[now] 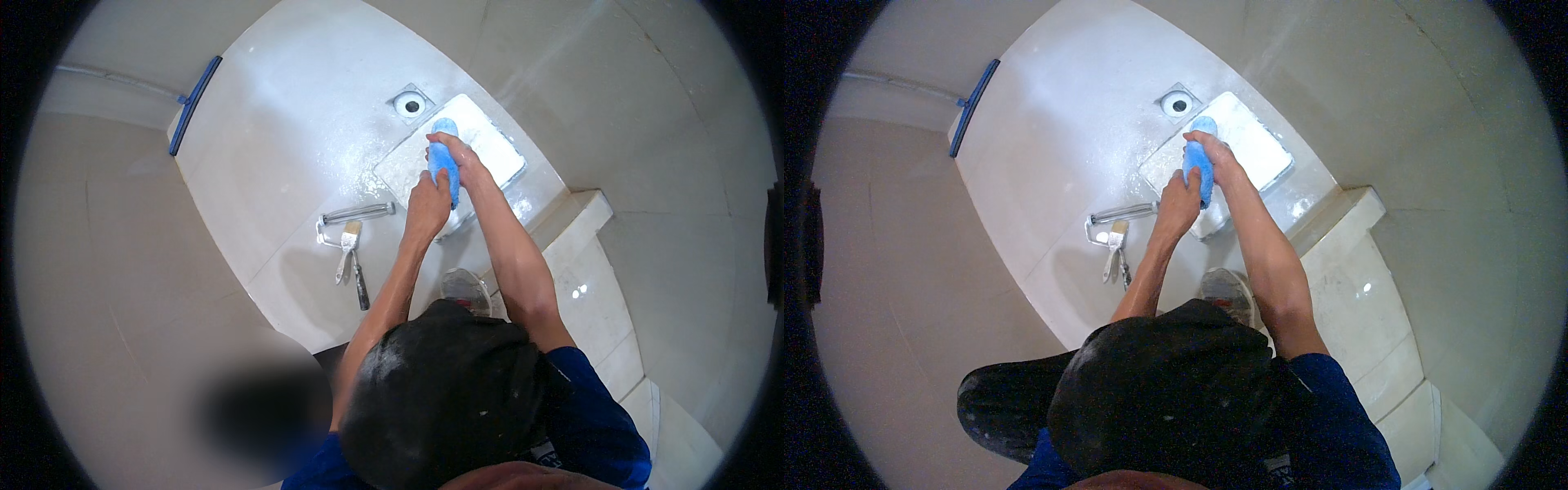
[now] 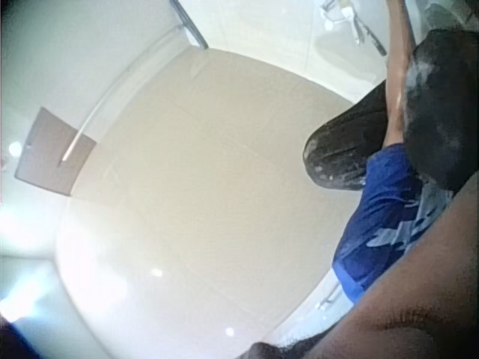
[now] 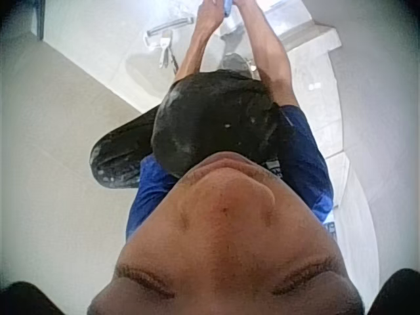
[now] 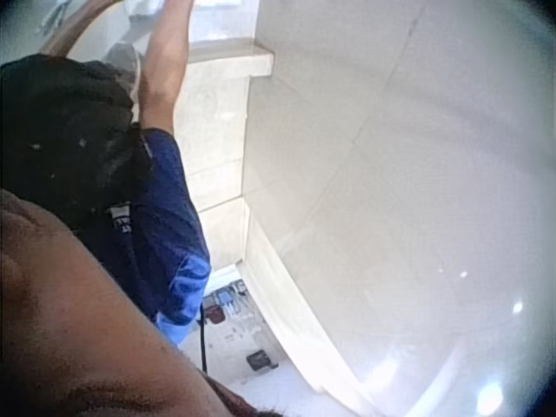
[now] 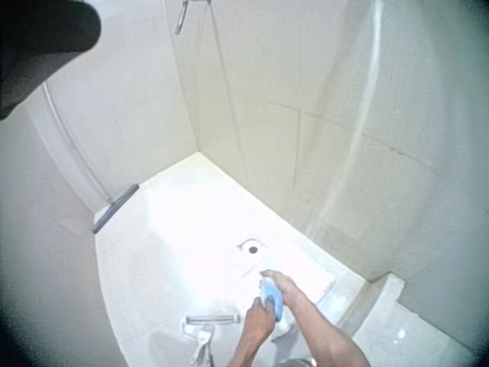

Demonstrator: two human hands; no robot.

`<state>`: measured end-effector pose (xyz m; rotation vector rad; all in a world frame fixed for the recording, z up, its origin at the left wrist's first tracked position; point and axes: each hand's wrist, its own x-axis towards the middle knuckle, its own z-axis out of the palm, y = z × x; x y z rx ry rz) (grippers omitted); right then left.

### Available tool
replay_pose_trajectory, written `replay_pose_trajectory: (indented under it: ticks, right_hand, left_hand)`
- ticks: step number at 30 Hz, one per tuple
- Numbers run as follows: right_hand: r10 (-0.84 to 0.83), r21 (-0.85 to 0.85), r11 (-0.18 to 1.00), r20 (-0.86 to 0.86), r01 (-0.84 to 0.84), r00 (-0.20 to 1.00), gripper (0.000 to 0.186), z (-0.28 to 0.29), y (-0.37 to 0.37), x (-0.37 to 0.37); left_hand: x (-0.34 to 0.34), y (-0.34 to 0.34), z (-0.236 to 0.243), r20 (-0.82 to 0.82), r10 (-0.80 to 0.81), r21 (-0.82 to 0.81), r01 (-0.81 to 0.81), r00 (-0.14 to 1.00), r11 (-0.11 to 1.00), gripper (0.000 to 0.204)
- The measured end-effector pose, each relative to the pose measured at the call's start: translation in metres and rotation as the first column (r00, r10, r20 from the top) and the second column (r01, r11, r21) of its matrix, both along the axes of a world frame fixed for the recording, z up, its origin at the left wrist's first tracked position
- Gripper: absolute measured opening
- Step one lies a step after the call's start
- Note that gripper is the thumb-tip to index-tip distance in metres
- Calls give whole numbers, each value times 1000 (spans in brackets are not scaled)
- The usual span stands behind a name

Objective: The person washes a blue paint roller and a plastic paint tray under a stream of water in a floor-level drain area, using their hands to squeeze and rinse the roller.

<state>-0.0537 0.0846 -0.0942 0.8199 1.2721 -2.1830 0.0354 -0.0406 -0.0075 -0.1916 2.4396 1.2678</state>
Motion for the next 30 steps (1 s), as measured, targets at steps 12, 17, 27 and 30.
replay_pose_trajectory:
  ticks: [12,17,27,30]
  right_hand:
    - [19,32,999,30,-20,999,42,-21,-4,-12]
    - [6,14,1000,48,-7,999,51,-28,-10,-15]
    - [60,67,996,19,-61,998,67,-43,6,-26]
    - [62,73,995,57,-66,996,77,-14,-17,-15]
  left_hand:
    - [5,-5,15,20,-26,-110,28,999,993,59]
    - [7,-11,16,41,-36,-131,41,998,990,60]
    - [4,-10,25,24,-78,-127,80,997,989,60]
    - [8,-29,11,22,-48,-169,51,999,984,61]
